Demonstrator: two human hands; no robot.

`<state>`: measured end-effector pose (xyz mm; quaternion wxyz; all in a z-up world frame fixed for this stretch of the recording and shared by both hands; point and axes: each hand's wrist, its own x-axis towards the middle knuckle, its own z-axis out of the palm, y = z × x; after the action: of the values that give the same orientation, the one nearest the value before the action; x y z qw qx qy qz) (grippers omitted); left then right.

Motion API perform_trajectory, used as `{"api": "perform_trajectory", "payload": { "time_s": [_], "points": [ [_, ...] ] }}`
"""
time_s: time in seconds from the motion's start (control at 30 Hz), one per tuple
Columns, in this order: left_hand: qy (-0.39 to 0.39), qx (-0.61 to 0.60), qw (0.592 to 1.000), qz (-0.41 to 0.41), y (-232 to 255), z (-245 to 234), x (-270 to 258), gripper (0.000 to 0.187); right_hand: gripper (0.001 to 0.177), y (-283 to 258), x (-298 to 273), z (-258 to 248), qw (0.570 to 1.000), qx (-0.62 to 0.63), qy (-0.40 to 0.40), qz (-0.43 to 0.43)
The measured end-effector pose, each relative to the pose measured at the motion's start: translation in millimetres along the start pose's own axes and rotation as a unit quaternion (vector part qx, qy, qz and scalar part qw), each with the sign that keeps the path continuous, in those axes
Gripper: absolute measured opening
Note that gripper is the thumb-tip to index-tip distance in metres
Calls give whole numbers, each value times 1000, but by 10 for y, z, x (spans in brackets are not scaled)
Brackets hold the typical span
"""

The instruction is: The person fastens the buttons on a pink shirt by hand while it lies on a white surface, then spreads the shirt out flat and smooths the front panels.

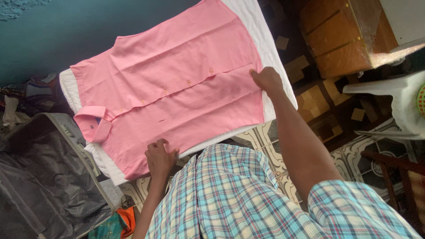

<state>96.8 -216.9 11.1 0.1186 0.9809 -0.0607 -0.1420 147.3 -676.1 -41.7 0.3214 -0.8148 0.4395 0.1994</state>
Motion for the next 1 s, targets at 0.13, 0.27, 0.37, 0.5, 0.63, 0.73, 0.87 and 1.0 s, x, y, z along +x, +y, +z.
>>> {"api": "perform_trajectory", "payload": {
  "time_s": [0.13, 0.27, 0.37, 0.5, 0.63, 0.73, 0.87, 1.0],
  "points": [
    [7, 24, 999, -30, 101, 18, -21, 54, 26, 49, -75, 85, 985, 168, 15, -31],
    [-15, 9, 998, -54, 147, -1, 3, 53, 19, 178, -175, 57, 902, 373, 44, -212],
    [-29, 16, 997, -72, 175, -25, 16, 52, 22, 266, -204, 49, 874, 441, 16, -204],
    [-27, 21, 997, -73, 194, -27, 13, 53, 34, 321, -68, 62, 916, 367, 36, -154],
    [-13, 7, 999, -46, 162, -33, 10, 54, 23, 133, 52, 6, 940, 336, 9, -63],
    [-6, 6, 999, -39, 185, -22, 49, 54, 36, -53, 93, -33, 965, 244, 81, -57],
    [-19, 0, 998, -58, 204, -55, 22, 55, 27, -108, 192, -34, 962, 222, 108, -113],
    [-20, 7, 998, -62, 239, -71, 62, 55, 31, -28, 297, -51, 868, 462, 6, -183]
  ]
}}
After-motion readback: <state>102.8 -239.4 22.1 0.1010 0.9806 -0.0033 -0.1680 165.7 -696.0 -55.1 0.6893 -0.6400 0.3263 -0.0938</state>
